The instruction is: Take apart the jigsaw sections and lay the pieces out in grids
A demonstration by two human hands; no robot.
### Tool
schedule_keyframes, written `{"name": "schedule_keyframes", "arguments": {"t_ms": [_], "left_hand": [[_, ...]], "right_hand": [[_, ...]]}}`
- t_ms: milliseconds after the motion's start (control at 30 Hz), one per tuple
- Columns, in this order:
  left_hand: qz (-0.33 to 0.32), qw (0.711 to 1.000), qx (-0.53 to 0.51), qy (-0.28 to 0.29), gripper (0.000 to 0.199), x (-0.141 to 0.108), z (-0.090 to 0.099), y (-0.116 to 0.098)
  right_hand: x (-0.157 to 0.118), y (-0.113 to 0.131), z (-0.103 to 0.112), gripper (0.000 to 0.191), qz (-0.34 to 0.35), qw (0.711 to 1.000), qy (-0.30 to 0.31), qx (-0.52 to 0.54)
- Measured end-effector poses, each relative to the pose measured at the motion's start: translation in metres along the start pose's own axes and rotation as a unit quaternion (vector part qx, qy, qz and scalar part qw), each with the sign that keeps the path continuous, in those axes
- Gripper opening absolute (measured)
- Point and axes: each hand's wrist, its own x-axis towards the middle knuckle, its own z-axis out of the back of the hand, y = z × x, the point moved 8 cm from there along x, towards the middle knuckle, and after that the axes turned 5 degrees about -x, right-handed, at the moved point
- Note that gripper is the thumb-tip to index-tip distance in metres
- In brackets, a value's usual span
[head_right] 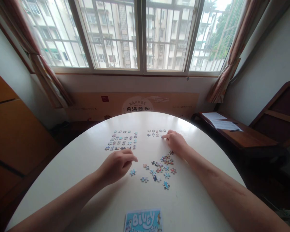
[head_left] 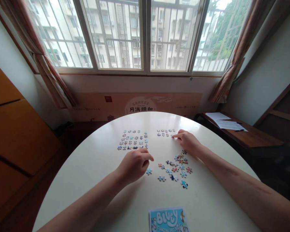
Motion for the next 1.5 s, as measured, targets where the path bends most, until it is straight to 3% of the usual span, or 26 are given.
{"name": "schedule_keyframes", "arguments": {"t_ms": [333,567,700,800,967,1100,1233,1367,1500], "left_hand": [[-0.007,0.999,0.025,0.02,0.035,0.001,-0.002,-0.003],[-0.054,0.987,0.023,0.146,0.039,-0.006,-0.002,-0.015],[-0.053,0.984,0.01,0.171,0.042,-0.009,-0.003,-0.015],[-0.035,0.986,0.029,0.163,0.04,-0.008,-0.006,-0.01],[0.027,0.984,0.1,0.144,0.032,-0.004,-0.021,0.002],[0.07,0.987,0.077,0.119,0.046,-0.002,-0.028,0.008],[0.113,0.992,0.017,0.06,0.045,0.0,-0.013,0.013],[0.138,0.989,0.039,0.031,0.038,0.0,0.002,0.018],[0.136,0.988,0.058,0.036,0.036,-0.001,0.0,0.02]], "right_hand": [[0.002,0.0,-0.002,0.04,-0.012,0.999,-0.017,-0.029],[-0.004,0.0,0.003,0.041,-0.028,0.999,-0.038,-0.019],[-0.008,0.005,0.016,0.042,-0.028,0.997,-0.072,-0.012],[-0.011,0.024,0.025,0.041,0.022,0.996,-0.081,0.017],[-0.025,0.085,0.024,0.043,0.198,0.974,-0.026,0.105],[-0.033,0.113,0.015,0.045,0.23,0.965,0.002,0.129],[-0.035,0.127,0.008,0.05,0.242,0.961,0.022,0.133],[-0.035,0.133,0.006,0.045,0.252,0.959,0.043,0.118],[-0.027,0.111,0.009,0.042,0.25,0.966,0.018,0.069]]}}
